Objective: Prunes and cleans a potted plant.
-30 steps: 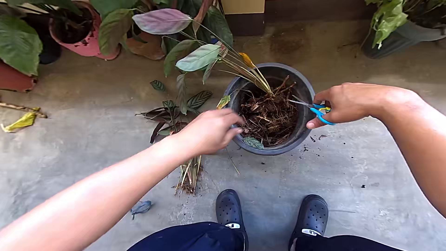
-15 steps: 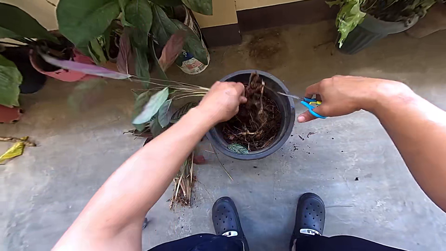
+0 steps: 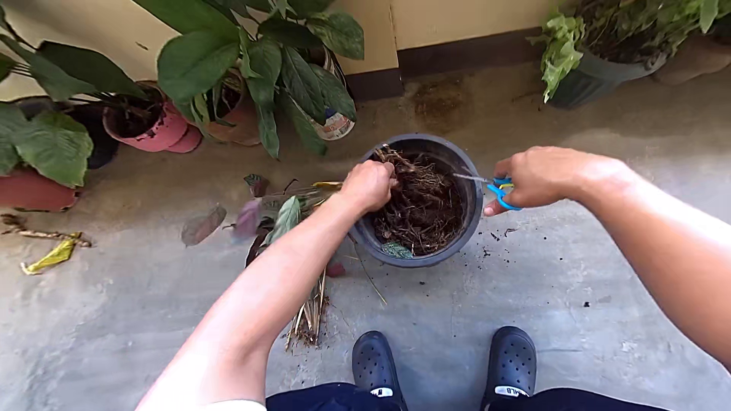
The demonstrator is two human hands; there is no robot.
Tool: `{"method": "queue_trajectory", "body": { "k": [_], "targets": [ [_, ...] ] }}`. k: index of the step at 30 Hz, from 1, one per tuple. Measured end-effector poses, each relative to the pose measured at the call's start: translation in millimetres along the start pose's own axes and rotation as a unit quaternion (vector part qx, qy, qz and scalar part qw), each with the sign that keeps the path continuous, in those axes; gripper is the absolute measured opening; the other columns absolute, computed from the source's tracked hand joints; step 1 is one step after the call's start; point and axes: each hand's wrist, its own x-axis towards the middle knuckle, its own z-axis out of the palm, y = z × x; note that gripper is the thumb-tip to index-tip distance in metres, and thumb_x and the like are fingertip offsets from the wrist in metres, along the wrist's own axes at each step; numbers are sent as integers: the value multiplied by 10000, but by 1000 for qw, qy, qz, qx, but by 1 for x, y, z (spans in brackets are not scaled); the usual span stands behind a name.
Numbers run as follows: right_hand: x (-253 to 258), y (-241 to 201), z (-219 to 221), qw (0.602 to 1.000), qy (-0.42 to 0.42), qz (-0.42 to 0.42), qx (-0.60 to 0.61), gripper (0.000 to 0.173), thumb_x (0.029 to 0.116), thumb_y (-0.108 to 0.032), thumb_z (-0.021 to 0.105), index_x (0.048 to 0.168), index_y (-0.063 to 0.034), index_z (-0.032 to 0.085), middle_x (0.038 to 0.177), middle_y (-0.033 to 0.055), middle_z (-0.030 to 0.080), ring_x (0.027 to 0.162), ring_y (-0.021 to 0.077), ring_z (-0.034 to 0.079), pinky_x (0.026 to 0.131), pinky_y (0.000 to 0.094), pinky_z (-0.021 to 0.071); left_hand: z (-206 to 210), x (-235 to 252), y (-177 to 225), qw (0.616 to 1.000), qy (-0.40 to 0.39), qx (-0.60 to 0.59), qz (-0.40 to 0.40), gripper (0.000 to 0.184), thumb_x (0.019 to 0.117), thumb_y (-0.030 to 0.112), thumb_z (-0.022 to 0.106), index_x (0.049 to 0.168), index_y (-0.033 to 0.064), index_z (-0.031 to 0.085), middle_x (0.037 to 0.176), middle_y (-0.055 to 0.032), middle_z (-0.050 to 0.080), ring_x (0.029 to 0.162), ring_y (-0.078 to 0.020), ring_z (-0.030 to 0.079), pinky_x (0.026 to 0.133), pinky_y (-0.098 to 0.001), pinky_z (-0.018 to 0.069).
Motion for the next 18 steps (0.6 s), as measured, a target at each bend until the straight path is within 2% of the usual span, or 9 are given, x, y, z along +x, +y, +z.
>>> {"method": "queue_trajectory", "body": {
  "k": [4,8,11,13,15,17,18],
  "targets": [
    [-4,-17,0,1000,13,-20,-18,584,859,-663,722,1137,-151,676,913,122,676,923,353,670,750,606,516,-5,-9,-2,994,44,-94,-8,280,1065,224,562,1163,-17,666,1079,-234,710,1079,-414,685,984,-627,502],
    [10,-34,0,998,13,-59,-28,634,859,-675,714,1195,-140,661,1003,137,680,994,360,664,791,616,516,1,-21,-4,986,29,-152,-56,281,1072,254,557,1131,4,670,993,-195,711,964,-353,702,920,-597,526],
    [24,-39,1,998,42,-47,-14,675,876,-661,704,1270,-117,634,1101,177,659,1043,397,654,809,635,518,5,-28,-3,986,10,-157,-50,261,1080,250,540,1121,23,662,947,-157,714,874,-305,716,872,-559,559],
    [33,-37,0,993,91,-53,57,651,888,-619,719,1267,-99,622,1070,177,660,1013,389,660,799,629,522,3,-33,-1,988,5,-154,-23,245,1081,243,538,1124,32,656,936,-137,715,857,-283,717,857,-539,568],
    [41,-36,1,972,108,-87,190,633,875,-544,780,1290,-94,619,1032,146,674,948,317,656,814,566,521,0,-38,0,985,21,-168,27,220,1075,225,551,1106,37,661,917,-118,708,829,-248,710,830,-504,575],
    [53,-36,13,926,88,-140,339,654,836,-423,858,1335,-90,598,1137,118,709,1009,239,696,904,479,571,-2,-42,-1,974,62,-203,80,190,1060,208,569,1074,46,668,879,-82,702,773,-183,695,779,-428,587],
    [57,-39,20,899,72,-161,401,682,821,-354,879,1360,-75,569,1184,130,693,1043,234,690,929,462,570,-4,-43,1,966,83,-227,96,181,1054,202,575,1076,48,669,876,-65,703,757,-143,691,763,-381,591]
  ]
}}
